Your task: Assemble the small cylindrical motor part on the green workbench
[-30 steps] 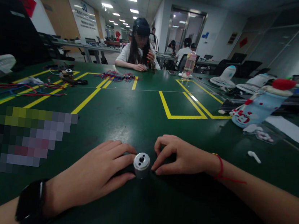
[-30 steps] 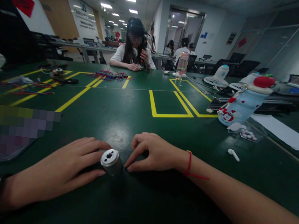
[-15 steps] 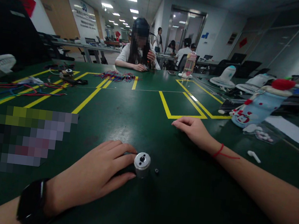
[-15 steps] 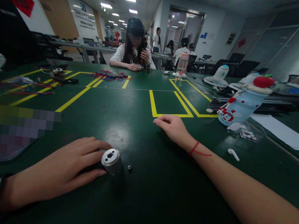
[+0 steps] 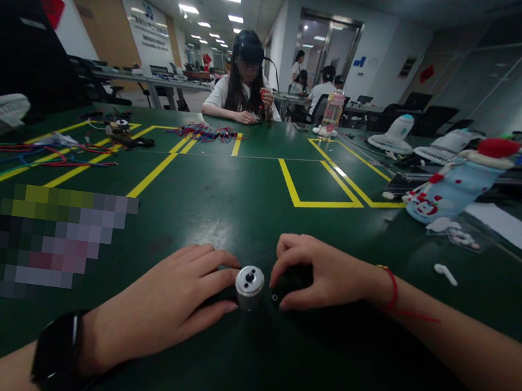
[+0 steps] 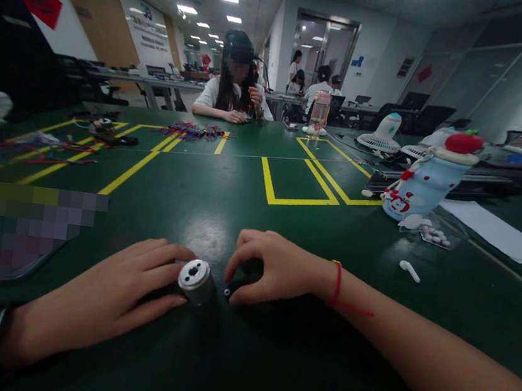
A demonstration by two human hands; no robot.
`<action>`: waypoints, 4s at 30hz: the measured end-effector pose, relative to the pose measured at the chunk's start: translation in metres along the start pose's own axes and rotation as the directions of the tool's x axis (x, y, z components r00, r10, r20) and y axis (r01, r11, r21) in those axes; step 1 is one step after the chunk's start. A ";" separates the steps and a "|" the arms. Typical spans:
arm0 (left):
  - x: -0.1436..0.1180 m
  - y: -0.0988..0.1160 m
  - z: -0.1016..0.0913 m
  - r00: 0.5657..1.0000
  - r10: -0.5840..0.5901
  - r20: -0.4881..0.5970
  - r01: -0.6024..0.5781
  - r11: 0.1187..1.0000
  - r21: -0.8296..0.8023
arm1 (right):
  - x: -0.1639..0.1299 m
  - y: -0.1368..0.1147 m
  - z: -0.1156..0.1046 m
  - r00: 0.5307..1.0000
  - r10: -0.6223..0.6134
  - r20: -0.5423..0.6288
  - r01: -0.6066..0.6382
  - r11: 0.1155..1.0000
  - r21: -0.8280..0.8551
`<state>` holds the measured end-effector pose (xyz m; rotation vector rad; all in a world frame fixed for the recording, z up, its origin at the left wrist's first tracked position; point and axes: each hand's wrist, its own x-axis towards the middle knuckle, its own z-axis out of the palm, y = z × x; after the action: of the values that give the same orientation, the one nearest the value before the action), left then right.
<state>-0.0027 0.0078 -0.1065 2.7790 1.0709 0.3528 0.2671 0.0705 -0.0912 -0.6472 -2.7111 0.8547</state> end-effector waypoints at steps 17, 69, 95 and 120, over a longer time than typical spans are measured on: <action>0.001 0.003 0.000 1.000 0.016 -0.015 -0.016 1.000 0.012 | 0.015 -0.048 0.013 0.926 -0.017 -0.377 0.058 0.993 0.098; -0.007 0.022 -0.009 0.987 -0.138 -0.080 0.113 0.961 -0.253 | 0.010 -0.055 -0.001 0.914 -0.002 -0.406 0.083 0.980 0.182; -0.003 -0.001 0.002 0.984 -0.162 -0.076 0.133 0.947 -0.292 | 0.015 0.055 -0.001 0.649 0.511 -0.564 -0.186 0.825 0.534; -0.002 -0.004 0.008 0.988 -0.136 -0.075 0.111 0.955 -0.274 | 0.032 -0.041 0.022 0.918 -0.004 -0.397 0.062 0.989 0.133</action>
<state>-0.0049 0.0090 -0.1156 2.4651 1.1180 0.5714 0.2174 0.0447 -0.0817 -0.6600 -2.2690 0.8007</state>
